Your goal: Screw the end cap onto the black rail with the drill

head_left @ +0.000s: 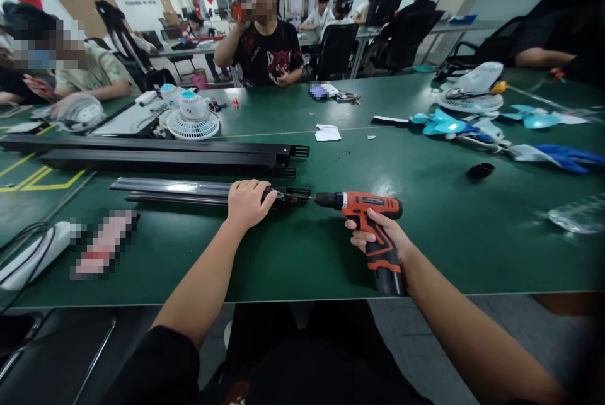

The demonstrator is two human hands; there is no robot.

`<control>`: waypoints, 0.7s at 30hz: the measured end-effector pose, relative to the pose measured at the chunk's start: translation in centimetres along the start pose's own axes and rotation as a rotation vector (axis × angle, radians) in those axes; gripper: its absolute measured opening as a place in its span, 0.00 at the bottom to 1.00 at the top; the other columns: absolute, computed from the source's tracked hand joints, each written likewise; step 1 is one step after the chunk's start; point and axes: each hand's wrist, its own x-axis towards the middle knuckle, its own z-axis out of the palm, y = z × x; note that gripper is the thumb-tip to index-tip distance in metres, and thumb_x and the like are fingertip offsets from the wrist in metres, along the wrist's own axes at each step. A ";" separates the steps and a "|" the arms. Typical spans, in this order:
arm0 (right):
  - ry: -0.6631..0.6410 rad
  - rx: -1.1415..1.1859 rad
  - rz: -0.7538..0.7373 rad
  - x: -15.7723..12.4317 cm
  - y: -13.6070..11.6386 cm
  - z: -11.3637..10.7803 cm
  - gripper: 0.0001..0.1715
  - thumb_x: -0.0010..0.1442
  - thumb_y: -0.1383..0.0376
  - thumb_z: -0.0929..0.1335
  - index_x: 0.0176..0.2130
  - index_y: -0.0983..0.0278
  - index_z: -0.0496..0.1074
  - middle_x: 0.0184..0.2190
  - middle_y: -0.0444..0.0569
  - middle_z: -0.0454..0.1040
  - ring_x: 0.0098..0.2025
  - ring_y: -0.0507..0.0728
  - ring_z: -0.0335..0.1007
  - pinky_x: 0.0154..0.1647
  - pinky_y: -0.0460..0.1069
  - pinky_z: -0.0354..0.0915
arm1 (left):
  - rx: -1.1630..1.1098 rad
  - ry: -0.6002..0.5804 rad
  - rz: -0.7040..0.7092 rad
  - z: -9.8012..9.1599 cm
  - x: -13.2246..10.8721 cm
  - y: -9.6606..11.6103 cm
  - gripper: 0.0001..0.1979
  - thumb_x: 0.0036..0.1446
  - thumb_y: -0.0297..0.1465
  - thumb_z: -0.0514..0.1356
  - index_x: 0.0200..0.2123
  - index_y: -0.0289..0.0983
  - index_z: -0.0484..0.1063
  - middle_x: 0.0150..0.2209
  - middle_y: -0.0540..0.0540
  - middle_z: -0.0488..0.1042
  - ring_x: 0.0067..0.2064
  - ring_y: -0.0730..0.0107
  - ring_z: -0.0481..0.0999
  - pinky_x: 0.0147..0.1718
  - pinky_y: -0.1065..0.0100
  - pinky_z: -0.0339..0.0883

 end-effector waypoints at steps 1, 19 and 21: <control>0.004 -0.003 0.002 0.0 0.0 -0.1 0.14 0.65 0.58 0.71 0.45 0.65 0.71 0.36 0.48 0.74 0.20 0.46 0.54 0.25 0.46 0.70 | 0.001 -0.031 0.027 -0.2 0.0 -0.2 0.24 0.71 0.47 0.50 0.53 0.41 0.78 0.51 0.40 0.80 0.53 0.47 0.76 0.57 0.48 0.58; 0.004 0.010 -0.015 0.3 -0.2 0.1 0.13 0.64 0.58 0.72 0.43 0.64 0.71 0.36 0.47 0.74 0.20 0.46 0.53 0.26 0.45 0.70 | 0.035 -0.068 0.049 -0.1 0.4 -0.7 0.23 0.68 0.51 0.54 0.54 0.42 0.75 0.51 0.39 0.79 0.53 0.44 0.74 0.58 0.47 0.57; -0.002 0.016 -0.015 0.3 -0.2 0.1 0.12 0.64 0.58 0.72 0.43 0.64 0.71 0.35 0.47 0.74 0.20 0.46 0.53 0.26 0.45 0.70 | 0.012 -0.060 0.049 -0.1 0.4 -0.8 0.23 0.68 0.51 0.55 0.54 0.42 0.75 0.51 0.41 0.80 0.54 0.46 0.75 0.59 0.47 0.57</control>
